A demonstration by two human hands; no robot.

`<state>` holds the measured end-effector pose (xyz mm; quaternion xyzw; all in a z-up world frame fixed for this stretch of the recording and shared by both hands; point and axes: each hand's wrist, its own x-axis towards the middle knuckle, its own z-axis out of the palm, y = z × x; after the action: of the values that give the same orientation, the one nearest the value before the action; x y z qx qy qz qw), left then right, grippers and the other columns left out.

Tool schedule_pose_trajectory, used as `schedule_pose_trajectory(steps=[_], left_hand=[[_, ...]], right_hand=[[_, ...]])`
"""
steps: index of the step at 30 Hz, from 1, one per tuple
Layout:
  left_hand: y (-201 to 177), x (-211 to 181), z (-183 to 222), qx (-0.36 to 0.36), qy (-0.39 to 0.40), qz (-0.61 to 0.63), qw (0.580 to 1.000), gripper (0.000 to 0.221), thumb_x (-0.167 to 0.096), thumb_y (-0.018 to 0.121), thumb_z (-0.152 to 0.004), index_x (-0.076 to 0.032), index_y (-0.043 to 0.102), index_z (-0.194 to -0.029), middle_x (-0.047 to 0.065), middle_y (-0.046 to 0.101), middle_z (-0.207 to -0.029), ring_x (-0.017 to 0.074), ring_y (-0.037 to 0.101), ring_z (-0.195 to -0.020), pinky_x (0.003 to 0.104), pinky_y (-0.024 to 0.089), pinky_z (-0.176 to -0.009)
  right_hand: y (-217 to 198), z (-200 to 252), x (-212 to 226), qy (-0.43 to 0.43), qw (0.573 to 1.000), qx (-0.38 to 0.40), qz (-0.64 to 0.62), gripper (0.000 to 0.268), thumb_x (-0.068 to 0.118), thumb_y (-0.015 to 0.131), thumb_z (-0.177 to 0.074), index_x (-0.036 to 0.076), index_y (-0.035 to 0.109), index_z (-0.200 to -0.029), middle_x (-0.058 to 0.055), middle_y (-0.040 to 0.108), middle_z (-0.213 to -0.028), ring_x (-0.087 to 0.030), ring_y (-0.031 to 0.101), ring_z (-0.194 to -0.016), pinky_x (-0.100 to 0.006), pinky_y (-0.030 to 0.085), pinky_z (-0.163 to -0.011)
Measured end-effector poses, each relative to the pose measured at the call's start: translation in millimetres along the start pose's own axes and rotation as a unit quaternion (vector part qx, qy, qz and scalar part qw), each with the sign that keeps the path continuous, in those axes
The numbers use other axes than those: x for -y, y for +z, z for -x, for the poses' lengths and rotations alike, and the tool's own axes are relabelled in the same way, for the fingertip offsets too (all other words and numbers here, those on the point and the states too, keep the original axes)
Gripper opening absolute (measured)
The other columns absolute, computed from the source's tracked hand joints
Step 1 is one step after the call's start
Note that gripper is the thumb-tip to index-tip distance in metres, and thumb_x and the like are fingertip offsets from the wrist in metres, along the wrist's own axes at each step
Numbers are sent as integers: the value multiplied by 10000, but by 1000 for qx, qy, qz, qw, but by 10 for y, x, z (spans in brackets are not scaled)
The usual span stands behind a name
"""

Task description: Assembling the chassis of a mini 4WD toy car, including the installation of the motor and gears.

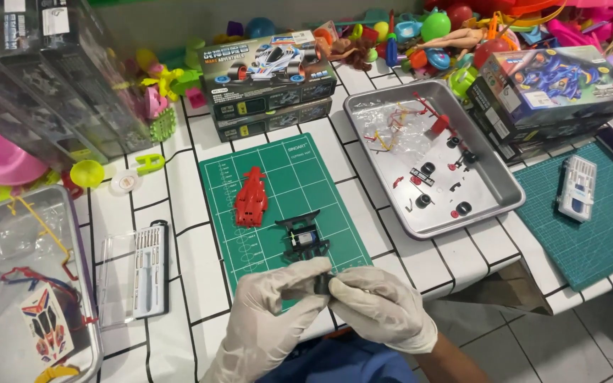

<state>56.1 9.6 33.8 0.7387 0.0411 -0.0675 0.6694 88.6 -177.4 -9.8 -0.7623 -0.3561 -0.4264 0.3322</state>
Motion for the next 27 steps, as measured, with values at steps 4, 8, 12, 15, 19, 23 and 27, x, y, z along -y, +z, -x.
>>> schedule_pose_trajectory(steps=[4,8,12,15,19,23,27], left_hand=[[35,303,146,-66,266,-135,952,362,-202,761,-896,-118,708,-1244,44,820,-1081,154,827,-923,257,644,-792],[54,297,237,-81,378,-161,908,438,-106,774,-942,-63,602,-1342,95,801,-1098,181,801,-831,288,654,-733],[105,144,258,-87,339,-66,935,363,-195,831,-854,-40,721,-1163,111,811,-1070,199,829,-894,273,687,-781],[175,70,308,-106,297,-65,947,237,-160,836,-842,-131,744,-1059,105,792,-1039,220,813,-892,301,697,-769],[290,406,282,-192,404,-158,880,328,-211,729,-970,-147,547,-1236,76,779,-993,205,799,-835,301,683,-718],[262,287,303,-184,377,-128,899,173,-209,772,-904,-110,677,-1010,75,792,-922,192,820,-796,302,696,-702],[186,312,303,-116,293,-47,948,170,-168,828,-841,-85,746,-965,94,796,-950,215,791,-821,312,662,-734]], right_hand=[[-49,11,59,164,942,56,-288,371,125,803,-849,2,692,-1181,-160,723,-993,-225,739,-851,-287,646,-730],[-80,-48,38,218,885,101,-398,311,224,821,-869,56,722,-1112,-131,735,-974,-218,741,-870,-293,654,-737],[-97,40,90,245,870,73,-420,277,252,785,-900,41,736,-1073,-116,740,-955,-219,722,-882,-306,629,-726],[-97,53,144,268,855,49,-442,255,176,796,-877,13,719,-1058,-166,715,-938,-252,723,-831,-340,619,-716],[-103,42,175,257,869,50,-419,175,165,800,-872,58,696,-962,-107,724,-869,-239,728,-743,-338,636,-682],[-136,43,193,319,838,57,-439,177,182,845,-830,56,777,-933,-107,773,-848,-226,761,-725,-317,663,-673],[-120,64,152,360,819,75,-440,156,100,842,-782,51,767,-910,-134,747,-855,-225,721,-738,-319,625,-670]])
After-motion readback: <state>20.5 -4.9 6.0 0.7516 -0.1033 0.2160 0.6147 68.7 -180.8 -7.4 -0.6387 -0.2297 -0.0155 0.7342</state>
